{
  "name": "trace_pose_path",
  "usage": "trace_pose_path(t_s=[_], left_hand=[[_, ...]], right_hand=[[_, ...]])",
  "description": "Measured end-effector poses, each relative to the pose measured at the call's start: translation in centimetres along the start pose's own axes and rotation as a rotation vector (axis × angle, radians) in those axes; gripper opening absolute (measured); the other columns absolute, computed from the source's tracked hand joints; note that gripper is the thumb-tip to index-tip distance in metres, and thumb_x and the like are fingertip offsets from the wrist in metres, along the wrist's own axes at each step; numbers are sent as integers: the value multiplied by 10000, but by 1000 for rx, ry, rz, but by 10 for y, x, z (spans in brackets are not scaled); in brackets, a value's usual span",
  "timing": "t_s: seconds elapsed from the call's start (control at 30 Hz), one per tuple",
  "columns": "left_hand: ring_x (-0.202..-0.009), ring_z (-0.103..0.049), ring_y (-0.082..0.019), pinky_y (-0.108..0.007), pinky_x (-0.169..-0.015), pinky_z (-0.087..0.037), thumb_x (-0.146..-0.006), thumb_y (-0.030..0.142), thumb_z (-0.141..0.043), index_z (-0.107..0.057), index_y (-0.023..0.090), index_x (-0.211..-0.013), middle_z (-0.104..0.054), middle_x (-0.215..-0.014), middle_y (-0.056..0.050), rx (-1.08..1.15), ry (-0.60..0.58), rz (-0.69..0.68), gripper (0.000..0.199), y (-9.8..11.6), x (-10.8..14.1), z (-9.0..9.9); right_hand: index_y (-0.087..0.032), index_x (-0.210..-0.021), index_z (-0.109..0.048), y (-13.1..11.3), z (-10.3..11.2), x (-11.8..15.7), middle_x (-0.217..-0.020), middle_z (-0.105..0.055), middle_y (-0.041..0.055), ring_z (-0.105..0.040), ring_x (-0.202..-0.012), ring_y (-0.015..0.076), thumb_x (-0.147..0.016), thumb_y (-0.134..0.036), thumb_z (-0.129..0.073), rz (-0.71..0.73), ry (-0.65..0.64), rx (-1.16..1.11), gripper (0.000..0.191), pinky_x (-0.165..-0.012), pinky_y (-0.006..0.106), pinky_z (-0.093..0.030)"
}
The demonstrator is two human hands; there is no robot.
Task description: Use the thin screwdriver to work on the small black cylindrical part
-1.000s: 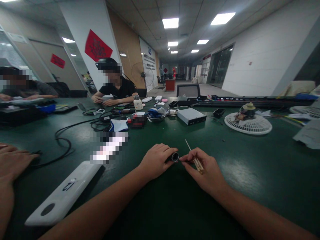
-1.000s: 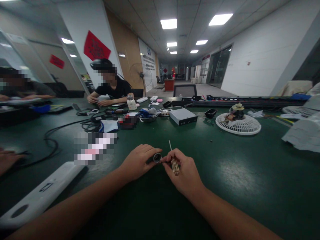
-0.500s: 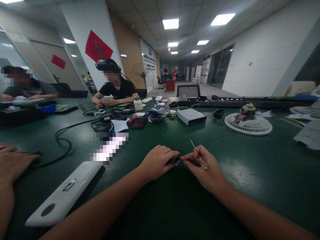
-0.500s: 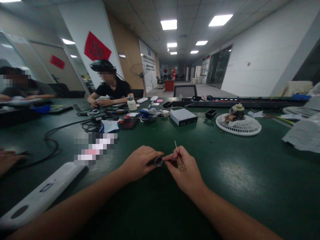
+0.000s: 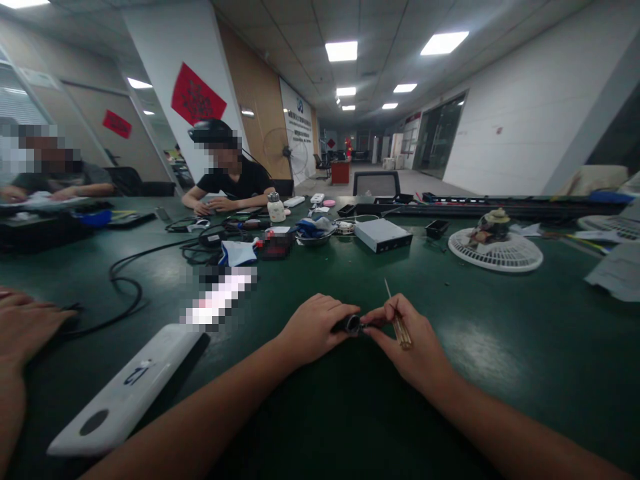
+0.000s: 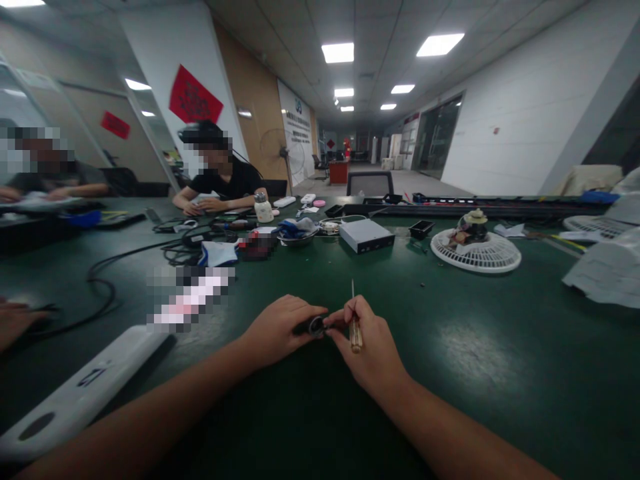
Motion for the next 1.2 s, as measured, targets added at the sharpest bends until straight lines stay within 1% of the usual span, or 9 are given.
trace_pose_path(t_s=[0.17, 0.3, 0.47, 0.73, 0.83, 0.97, 1.03, 1.1, 1.2], left_hand=[[-948, -643, -204, -348, -822, -458, -900, 334, -623, -603, 234, -1208, -703, -1031, -43, 13, -14, -23, 324, 7, 0, -1], [-954, -637, -197, -340, -825, -454, -915, 318, -604, -615, 228, -1157, -700, -1040, -36, 16, -38, -72, 258, 16, 1, -2], [-935, -633, -203, -341, -814, -452, -933, 357, -573, -623, 211, -1107, -697, -1001, -45, 22, -42, -89, 233, 21, 1, -4], [-893, -625, -203, -340, -782, -446, -885, 319, -635, -610, 200, -1096, -692, -1014, -46, 0, 12, -2, 244, 12, 2, 1], [-888, -627, -202, -335, -776, -442, -884, 321, -635, -611, 198, -1068, -691, -992, -43, -4, 0, -30, 222, 15, 2, 0], [-890, -632, -191, -332, -783, -444, -902, 333, -613, -603, 202, -1101, -690, -984, -34, 32, 8, -87, 238, 19, 2, -1], [-889, -634, -188, -331, -783, -447, -896, 325, -617, -607, 206, -1104, -692, -981, -33, 40, 18, -88, 240, 19, 2, -1], [-879, -634, -189, -332, -776, -450, -879, 322, -629, -618, 211, -1082, -695, -969, -33, 46, 36, -61, 232, 16, 2, 0], [-867, -629, -194, -337, -770, -454, -848, 329, -653, -625, 219, -1026, -696, -947, -25, 51, 77, 23, 211, 8, 1, 3]], right_hand=[[-249, -851, -386, 1, -1, 0, -955, -716, 51, -706, -885, 213, -809, -161, -662, 0, 6, 21, 293, -787, 359, -565], [-248, -867, -382, -1, 1, 0, -937, -701, 29, -696, -852, 189, -799, -131, -653, 5, 31, 0, 303, -777, 342, -559], [-251, -879, -368, -3, 1, 1, -948, -688, 35, -688, -832, 201, -768, -131, -659, 12, 41, 48, 334, -750, 358, -551], [-259, -894, -344, -11, -2, 1, -1091, -690, 76, -678, -971, 234, -796, -166, -648, 49, 7, 40, 333, -775, 384, -550], [-259, -891, -351, -9, -1, 1, -1115, -688, 69, -673, -993, 240, -791, -163, -659, 41, 14, 72, 337, -806, 400, -541], [-259, -887, -360, -6, -1, 1, -1150, -684, 56, -660, -1028, 243, -772, -136, -669, 35, 31, 121, 352, -873, 427, -512], [-259, -887, -361, -5, -1, 1, -1141, -687, 58, -656, -1039, 248, -771, -153, -682, 38, 32, 123, 357, -884, 430, -505], [-256, -892, -375, -7, -1, 1, -1131, -690, 68, -658, -1033, 253, -790, -196, -685, 35, 34, 121, 332, -883, 429, -503], [-243, -913, -435, -9, 2, 1, -1100, -694, 78, -664, -1008, 240, -904, -281, -588, 40, 38, 80, 159, -866, 400, -506]])
Point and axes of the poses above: each hand's wrist, its own x-axis away from the middle knuckle, its own z-axis out of the back of the hand, y = z × x, the point moved 7 cm from there along -x, towards the middle knuckle
